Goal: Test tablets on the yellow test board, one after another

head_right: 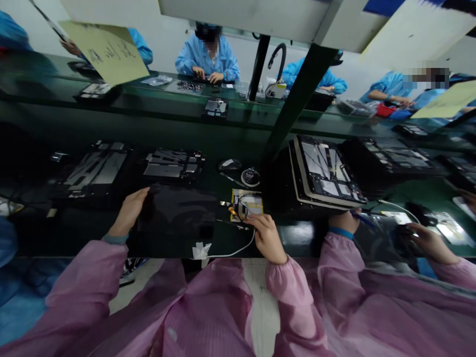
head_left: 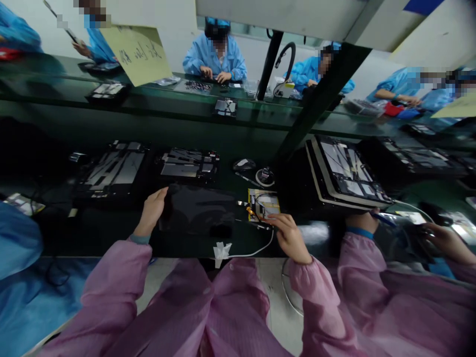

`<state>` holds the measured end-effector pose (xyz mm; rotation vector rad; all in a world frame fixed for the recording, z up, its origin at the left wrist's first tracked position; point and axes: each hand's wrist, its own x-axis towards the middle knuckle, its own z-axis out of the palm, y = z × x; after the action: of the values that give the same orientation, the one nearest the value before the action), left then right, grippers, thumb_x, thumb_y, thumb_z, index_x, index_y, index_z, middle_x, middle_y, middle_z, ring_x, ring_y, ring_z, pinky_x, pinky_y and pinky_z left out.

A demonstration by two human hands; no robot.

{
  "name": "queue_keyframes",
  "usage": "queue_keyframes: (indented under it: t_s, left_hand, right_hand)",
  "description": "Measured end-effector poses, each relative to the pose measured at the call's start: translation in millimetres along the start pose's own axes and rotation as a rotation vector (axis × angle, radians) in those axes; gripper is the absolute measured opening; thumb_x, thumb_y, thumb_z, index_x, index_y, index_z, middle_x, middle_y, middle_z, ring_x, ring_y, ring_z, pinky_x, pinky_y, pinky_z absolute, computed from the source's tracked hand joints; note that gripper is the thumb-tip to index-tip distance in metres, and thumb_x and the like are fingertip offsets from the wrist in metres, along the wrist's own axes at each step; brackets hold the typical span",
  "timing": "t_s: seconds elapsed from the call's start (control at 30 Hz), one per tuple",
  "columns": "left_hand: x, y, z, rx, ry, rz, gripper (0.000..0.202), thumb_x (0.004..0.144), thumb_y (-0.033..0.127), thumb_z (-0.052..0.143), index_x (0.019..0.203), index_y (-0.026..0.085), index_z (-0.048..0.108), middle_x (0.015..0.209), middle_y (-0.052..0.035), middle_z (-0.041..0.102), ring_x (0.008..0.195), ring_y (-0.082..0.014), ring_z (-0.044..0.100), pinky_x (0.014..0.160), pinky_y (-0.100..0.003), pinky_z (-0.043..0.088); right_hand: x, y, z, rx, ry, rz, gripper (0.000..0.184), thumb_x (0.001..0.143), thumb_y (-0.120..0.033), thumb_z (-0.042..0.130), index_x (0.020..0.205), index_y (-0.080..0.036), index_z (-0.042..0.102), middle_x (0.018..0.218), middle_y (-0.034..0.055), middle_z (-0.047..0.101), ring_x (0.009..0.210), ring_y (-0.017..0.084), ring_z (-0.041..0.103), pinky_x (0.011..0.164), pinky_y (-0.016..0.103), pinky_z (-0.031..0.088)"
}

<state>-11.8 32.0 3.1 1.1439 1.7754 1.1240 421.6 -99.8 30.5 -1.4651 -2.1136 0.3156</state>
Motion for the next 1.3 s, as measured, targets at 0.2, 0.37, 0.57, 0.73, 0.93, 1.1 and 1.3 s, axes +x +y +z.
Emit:
queue_keyframes:
  t_s: [0.2, 0.37, 0.57, 0.73, 0.93, 1.1, 1.3]
  left_hand:
    - [-83, 52, 34.1, 0.431, -0.033, 0.552, 0.035, 0.092, 0.036, 0.045, 0.118, 0.022, 0.064, 0.111, -0.0088, 0.066, 0.108, -0.0267, 0.061, 0.1, -0.039, 0.044]
    - [-181, 90, 119.6, 0.591, -0.687, 0.83, 0.034, 0.098, 0.035, 0.041, 0.126, 0.025, 0.056, 0.106, -0.0068, 0.068, 0.094, -0.0207, 0.065, 0.082, -0.031, 0.05]
    - [-190, 88, 166.4, 0.794, -0.75, 0.864, 0.028, 0.099, 0.023, 0.032, 0.096, 0.017, 0.059, 0.092, -0.0087, 0.067, 0.084, -0.0205, 0.065, 0.071, -0.03, 0.05]
    - [-191, 84, 173.2, 0.897, -0.715, 0.764, 0.018, 0.092, 0.018, 0.04, 0.095, 0.017, 0.057, 0.088, -0.01, 0.066, 0.082, -0.022, 0.066, 0.066, -0.03, 0.05]
    - [-193, 82, 186.6, 0.858, -0.735, 0.674, 0.015, 0.086, 0.015, 0.043, 0.093, 0.017, 0.057, 0.091, -0.0095, 0.066, 0.087, -0.0224, 0.066, 0.073, -0.031, 0.051]
    - [-191, 78, 189.2, 0.828, -0.769, 0.647, 0.019, 0.086, 0.015, 0.041, 0.093, 0.017, 0.06, 0.091, -0.0104, 0.068, 0.087, -0.0231, 0.066, 0.073, -0.032, 0.051]
    - [-163, 98, 154.9, 0.733, -0.845, 0.648, 0.049, 0.085, 0.019, 0.047, 0.133, 0.026, 0.048, 0.088, -0.0037, 0.069, 0.076, -0.0199, 0.066, 0.072, -0.031, 0.05]
  right_hand:
    - [-21, -15, 5, 0.016, -0.024, 0.029, 0.016, 0.093, -0.019, 0.052, 0.1, -0.022, 0.067, 0.113, 0.0076, 0.066, 0.112, 0.024, 0.052, 0.093, 0.042, 0.045]
    - [-10, -21, 0, 0.014, -0.098, 0.022, 0.017, 0.095, -0.022, 0.052, 0.099, -0.022, 0.068, 0.098, 0.0069, 0.069, 0.102, 0.022, 0.056, 0.087, 0.039, 0.043]
    - [-1, -21, 1, 0.074, -0.149, -0.029, 0.016, 0.095, -0.02, 0.051, 0.093, -0.019, 0.066, 0.091, 0.006, 0.067, 0.093, 0.02, 0.056, 0.084, 0.035, 0.041]
    - [1, -14, 11, 0.073, -0.174, -0.059, 0.014, 0.093, -0.019, 0.052, 0.087, -0.018, 0.065, 0.088, 0.006, 0.064, 0.089, 0.02, 0.054, 0.081, 0.034, 0.04]
    - [2, -11, 16, 0.058, -0.2, -0.067, 0.015, 0.092, -0.016, 0.051, 0.084, -0.018, 0.064, 0.088, 0.0063, 0.063, 0.087, 0.02, 0.053, 0.079, 0.033, 0.04]
    - [1, -9, 19, 0.06, -0.228, -0.067, 0.017, 0.091, -0.015, 0.051, 0.085, -0.018, 0.066, 0.086, 0.0068, 0.064, 0.092, 0.022, 0.054, 0.083, 0.036, 0.042]
    - [6, -7, -3, 0.21, -0.052, 0.024, 0.024, 0.093, -0.02, 0.044, 0.098, -0.022, 0.067, 0.11, 0.0083, 0.064, 0.107, 0.023, 0.057, 0.091, 0.038, 0.046]
